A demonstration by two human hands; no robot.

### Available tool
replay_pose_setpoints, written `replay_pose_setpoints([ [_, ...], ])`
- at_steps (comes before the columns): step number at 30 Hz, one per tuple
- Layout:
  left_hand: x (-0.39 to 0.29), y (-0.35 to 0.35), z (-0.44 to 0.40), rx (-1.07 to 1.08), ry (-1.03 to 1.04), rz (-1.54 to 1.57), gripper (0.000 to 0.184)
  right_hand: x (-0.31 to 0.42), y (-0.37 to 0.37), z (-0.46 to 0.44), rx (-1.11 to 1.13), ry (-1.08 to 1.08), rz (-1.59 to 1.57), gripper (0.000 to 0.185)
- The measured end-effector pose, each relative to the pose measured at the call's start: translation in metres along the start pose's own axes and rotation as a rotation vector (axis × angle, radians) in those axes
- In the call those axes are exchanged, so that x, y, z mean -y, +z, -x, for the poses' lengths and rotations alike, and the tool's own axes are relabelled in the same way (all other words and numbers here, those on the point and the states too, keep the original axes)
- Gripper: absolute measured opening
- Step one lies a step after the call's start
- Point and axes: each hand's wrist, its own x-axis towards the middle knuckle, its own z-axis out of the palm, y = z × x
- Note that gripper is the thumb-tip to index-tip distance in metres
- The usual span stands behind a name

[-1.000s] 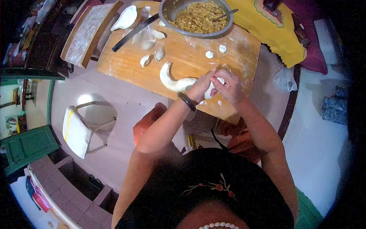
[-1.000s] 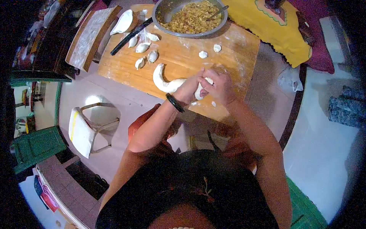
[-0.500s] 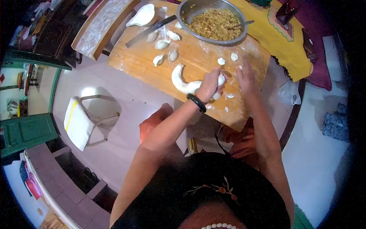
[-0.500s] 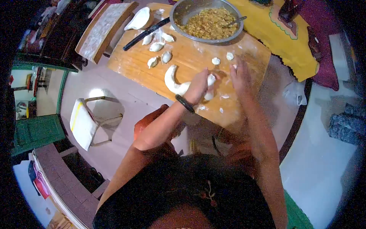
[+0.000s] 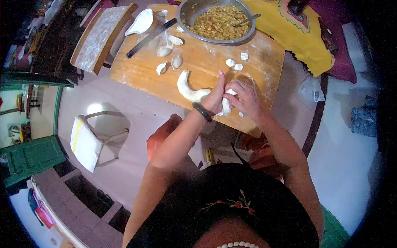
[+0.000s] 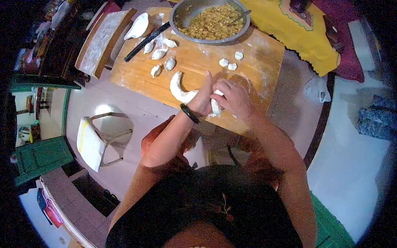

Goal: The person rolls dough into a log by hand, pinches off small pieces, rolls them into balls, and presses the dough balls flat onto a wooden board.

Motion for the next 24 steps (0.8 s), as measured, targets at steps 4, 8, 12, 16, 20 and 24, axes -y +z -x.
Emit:
replay_pose_setpoints([
  [4,0.006,0.002,-0.008,-0.012,-0.05,-0.123,0.044,-0.01,-0.004,0.001,-0.097,-0.059,0.189,0.023],
  [8,0.009,0.015,-0.007,-0.073,0.036,-0.168,0.033,-0.006,-0.002,0.002,-0.203,0.047,-0.033,0.014],
  [12,0.016,0.022,-0.005,-0.162,0.186,-0.319,0.041,-0.006,0.003,0.004,-0.24,0.191,-0.076,0.01],
  [16,0.001,0.04,0.011,-0.227,0.266,-0.484,0.043,-0.038,0.004,0.003,-0.271,0.313,0.115,0.012],
  [20,-0.01,0.026,0.009,-0.23,0.467,-0.683,0.051,-0.068,-0.01,0.004,-0.439,0.187,0.174,0.013],
  [24,0.005,0.017,-0.004,-0.264,0.195,-0.199,0.069,-0.104,0.009,0.0,-0.531,0.195,0.188,0.026],
])
